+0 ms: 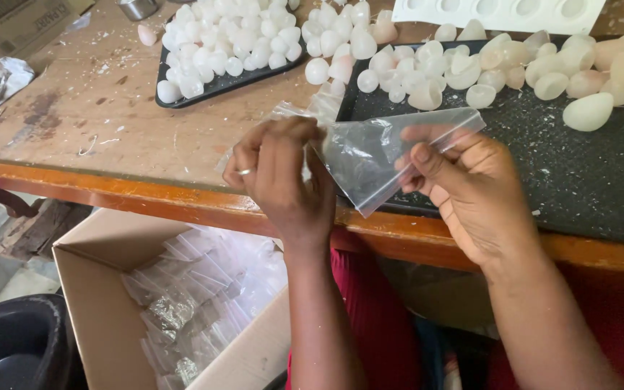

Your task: The person picks up several white heart-shaped wax items from a tray and places them into a clear plastic bag, then seals the bag and puts it into a cardboard box.

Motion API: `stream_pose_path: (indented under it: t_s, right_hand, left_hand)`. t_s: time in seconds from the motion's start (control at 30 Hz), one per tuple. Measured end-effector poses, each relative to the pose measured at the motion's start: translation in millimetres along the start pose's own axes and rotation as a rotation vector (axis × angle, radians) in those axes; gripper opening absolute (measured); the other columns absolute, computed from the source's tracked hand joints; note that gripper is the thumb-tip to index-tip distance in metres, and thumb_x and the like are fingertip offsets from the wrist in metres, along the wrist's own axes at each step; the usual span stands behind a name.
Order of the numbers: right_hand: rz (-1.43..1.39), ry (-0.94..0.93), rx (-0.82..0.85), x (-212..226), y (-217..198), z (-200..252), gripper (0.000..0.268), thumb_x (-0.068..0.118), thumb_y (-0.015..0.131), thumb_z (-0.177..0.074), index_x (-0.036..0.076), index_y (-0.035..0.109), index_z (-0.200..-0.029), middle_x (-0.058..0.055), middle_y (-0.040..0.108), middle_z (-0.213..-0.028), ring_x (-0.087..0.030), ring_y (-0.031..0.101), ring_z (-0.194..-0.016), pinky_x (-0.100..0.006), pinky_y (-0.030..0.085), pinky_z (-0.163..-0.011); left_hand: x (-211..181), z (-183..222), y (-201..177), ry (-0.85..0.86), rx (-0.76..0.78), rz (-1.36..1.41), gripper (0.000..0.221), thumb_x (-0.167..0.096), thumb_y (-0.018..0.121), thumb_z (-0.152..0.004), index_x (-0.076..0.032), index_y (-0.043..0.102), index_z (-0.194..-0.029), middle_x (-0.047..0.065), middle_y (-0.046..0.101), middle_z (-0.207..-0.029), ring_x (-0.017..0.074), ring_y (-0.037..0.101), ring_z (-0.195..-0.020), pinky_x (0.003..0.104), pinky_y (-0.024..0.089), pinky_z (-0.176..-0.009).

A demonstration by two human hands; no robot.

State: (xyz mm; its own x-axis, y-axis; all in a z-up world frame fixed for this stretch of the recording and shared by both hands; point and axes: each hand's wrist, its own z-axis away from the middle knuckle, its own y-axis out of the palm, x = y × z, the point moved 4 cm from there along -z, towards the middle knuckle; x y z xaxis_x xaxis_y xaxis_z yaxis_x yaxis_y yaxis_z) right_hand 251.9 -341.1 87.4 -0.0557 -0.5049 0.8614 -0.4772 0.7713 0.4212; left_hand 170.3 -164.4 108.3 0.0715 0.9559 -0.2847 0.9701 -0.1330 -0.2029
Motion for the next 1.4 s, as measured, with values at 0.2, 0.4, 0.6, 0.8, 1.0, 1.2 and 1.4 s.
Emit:
stream_pose_path:
  t_s: [0.2,0.4,0.6,0.8,1.0,1.2,1.4]
  right_hand:
    - [-0.157,0.122,0.075,-6,-2,1,0.019,0.01,0.07,-0.097,0.003,0.071,-0.114,-0.009,0.072,-0.095,-0.018,0.067,-0.09,-0.033,0.055,-0.084]
    - [0.043,0.099,0.032,4,1,0,0.018,0.008,0.067,-0.096,0.003,0.069,-0.113,-0.008,0.073,-0.095,-0.017,0.07,-0.085,-0.035,0.06,-0.08]
    - [0.437,0.065,0.047,-6,-1,-5,0.021,0.007,0.066,-0.097,0.003,0.069,-0.117,-0.012,0.077,-0.091,-0.012,0.067,-0.076,-0.026,0.053,-0.068]
    - [0.414,0.11,0.048,-10,-8,-8,0.012,0.008,0.065,-0.097,0.0,0.072,-0.104,-0.011,0.078,-0.092,-0.012,0.069,-0.076,-0.026,0.055,-0.066]
    - [0.299,0.081,-0.003,-14,-18,-8,0.007,0.008,0.069,-0.097,0.0,0.071,-0.097,-0.009,0.073,-0.09,-0.01,0.065,-0.074,-0.024,0.054,-0.064]
    - [0.089,0.121,-0.005,-10,-24,-7,0.011,0.01,0.072,-0.099,0.001,0.069,-0.094,-0.011,0.072,-0.09,-0.013,0.064,-0.075,-0.027,0.052,-0.064]
    - [0.043,0.185,0.019,-2,-17,-6,0.014,0.015,0.071,-0.095,0.001,0.07,-0.095,-0.01,0.073,-0.091,-0.016,0.068,-0.078,-0.033,0.059,-0.071]
  left_hand:
    - [-14,-17,1,-0.127,0.335,0.382,0.05,-0.011,0.082,-0.065,-0.012,0.071,-0.114,-0.003,0.07,-0.099,0.0215,0.06,-0.106,0.041,0.028,-0.1]
    - [-2,-6,1,-0.088,0.247,0.052,0.026,0.002,0.066,-0.082,-0.018,0.076,-0.096,-0.003,0.067,-0.096,0.0203,0.059,-0.102,0.038,0.034,-0.095]
    - [21,-7,-2,0.033,0.317,-0.113,0.033,0.004,0.062,-0.074,-0.023,0.078,-0.084,0.0,0.074,-0.113,0.0266,0.057,-0.118,0.047,0.034,-0.098]
    - [-15,-24,-38,-0.01,0.227,-0.249,0.052,0.011,0.058,-0.062,-0.013,0.082,-0.102,0.017,0.071,-0.12,0.0346,0.057,-0.117,0.053,0.033,-0.1]
    - [-59,-19,-17,-0.703,0.691,0.537,0.015,-0.009,0.073,-0.09,-0.008,0.077,-0.105,0.01,0.079,-0.09,0.0275,0.073,-0.075,0.035,0.056,-0.07]
    - [-74,-16,-11,-0.311,0.544,0.37,0.033,-0.017,0.091,-0.068,-0.001,0.072,-0.09,0.014,0.073,-0.09,0.0289,0.07,-0.085,0.039,0.054,-0.075]
    - [-71,-11,-4,-0.496,0.631,0.518,0.018,-0.015,0.079,-0.084,-0.003,0.075,-0.097,0.012,0.078,-0.086,0.0213,0.08,-0.079,0.033,0.061,-0.071]
